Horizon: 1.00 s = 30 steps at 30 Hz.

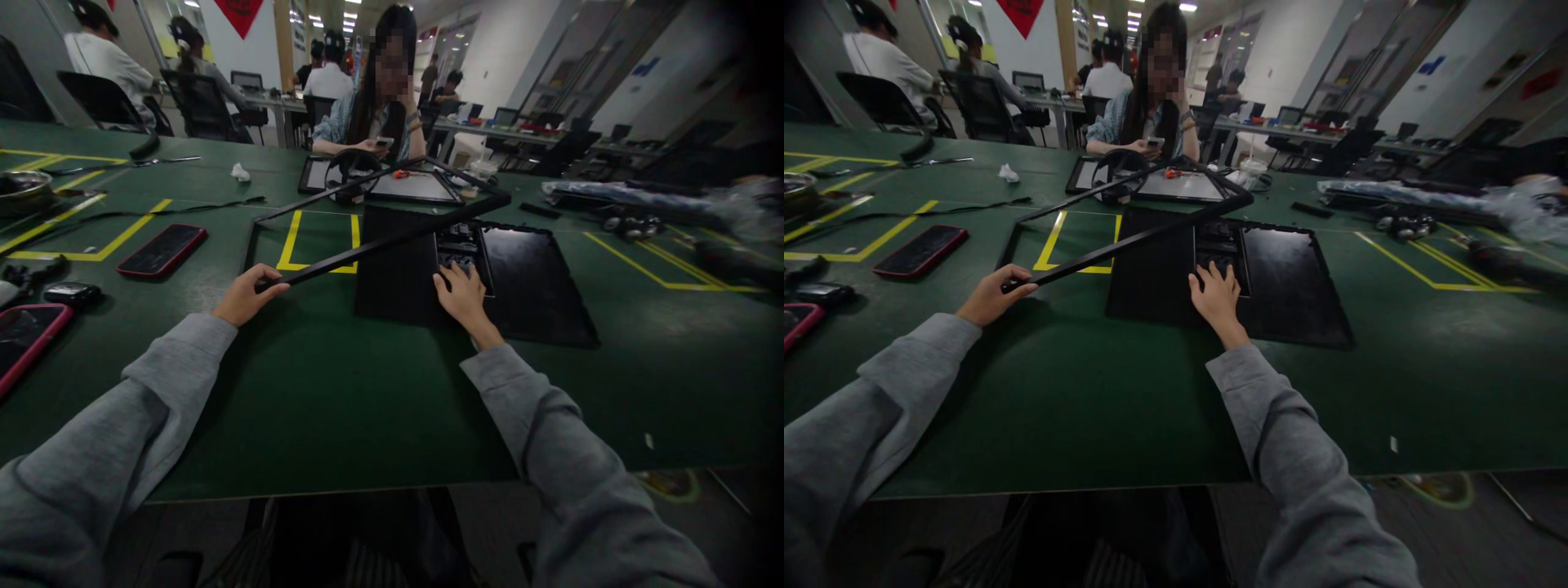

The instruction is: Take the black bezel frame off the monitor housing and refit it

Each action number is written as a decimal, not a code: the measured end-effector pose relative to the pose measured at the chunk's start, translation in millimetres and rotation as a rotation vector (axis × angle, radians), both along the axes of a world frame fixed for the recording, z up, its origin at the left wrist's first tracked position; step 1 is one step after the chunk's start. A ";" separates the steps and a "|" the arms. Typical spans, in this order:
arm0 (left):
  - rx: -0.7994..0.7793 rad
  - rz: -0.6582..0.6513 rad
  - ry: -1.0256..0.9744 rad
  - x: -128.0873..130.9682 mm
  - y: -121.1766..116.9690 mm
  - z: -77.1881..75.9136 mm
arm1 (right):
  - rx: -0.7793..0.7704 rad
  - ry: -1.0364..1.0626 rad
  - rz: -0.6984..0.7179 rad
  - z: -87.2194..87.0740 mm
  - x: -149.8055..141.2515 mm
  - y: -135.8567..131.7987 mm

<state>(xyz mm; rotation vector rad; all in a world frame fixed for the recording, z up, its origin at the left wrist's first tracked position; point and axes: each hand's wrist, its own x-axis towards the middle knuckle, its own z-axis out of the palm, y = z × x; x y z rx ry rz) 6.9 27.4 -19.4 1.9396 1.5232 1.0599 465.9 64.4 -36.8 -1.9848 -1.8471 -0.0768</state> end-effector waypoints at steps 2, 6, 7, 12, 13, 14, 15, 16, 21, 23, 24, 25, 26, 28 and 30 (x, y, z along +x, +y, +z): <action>-0.003 0.011 0.002 1.2 -0.8 1.0 | -0.011 0.016 0.017 1.7 -10.7 2.1; -0.018 0.011 -0.002 3.9 -2.5 3.3 | -0.021 0.016 0.075 3.7 -37.2 6.2; -0.018 0.011 0.000 4.5 -2.7 3.5 | -0.025 0.016 0.089 4.0 -45.9 6.9; 0.001 -0.002 0.005 5.6 -2.7 2.7 | -0.058 0.098 0.216 7.2 -102.0 6.1; 0.004 -0.008 -0.001 5.5 -2.9 2.7 | -0.079 0.129 0.260 8.7 -113.6 5.5; 0.005 -0.013 -0.006 5.4 -3.2 3.0 | -0.101 0.162 0.304 10.6 -123.6 5.2; 0.003 -0.014 -0.009 5.3 -3.7 3.4 | -0.114 0.194 0.342 12.8 -131.3 5.2; 0.000 -0.010 -0.010 5.3 -4.2 4.0 | -0.111 0.225 0.369 15.2 -135.6 5.7; 0.025 0.002 0.013 7.3 -6.8 7.0 | 0.157 0.430 0.211 27.1 -89.8 17.0; 0.035 -0.005 0.026 7.8 -6.9 6.8 | 0.231 0.564 0.077 31.0 -44.6 20.9; 0.040 -0.011 0.035 7.8 -6.8 6.4 | 0.245 0.641 0.012 32.9 -19.9 20.9; 0.048 -0.019 0.047 7.6 -6.7 5.8 | 0.230 0.730 -0.041 34.8 4.7 19.1; 0.058 -0.028 0.060 7.2 -6.8 5.2 | 0.173 0.813 -0.035 36.6 28.1 15.6; 0.086 -0.045 0.095 6.1 -7.2 4.0 | 0.052 0.917 0.027 40.1 67.4 4.6; 0.111 -0.060 0.135 4.8 -8.2 3.4 | -0.015 0.914 0.083 42.7 92.8 -7.6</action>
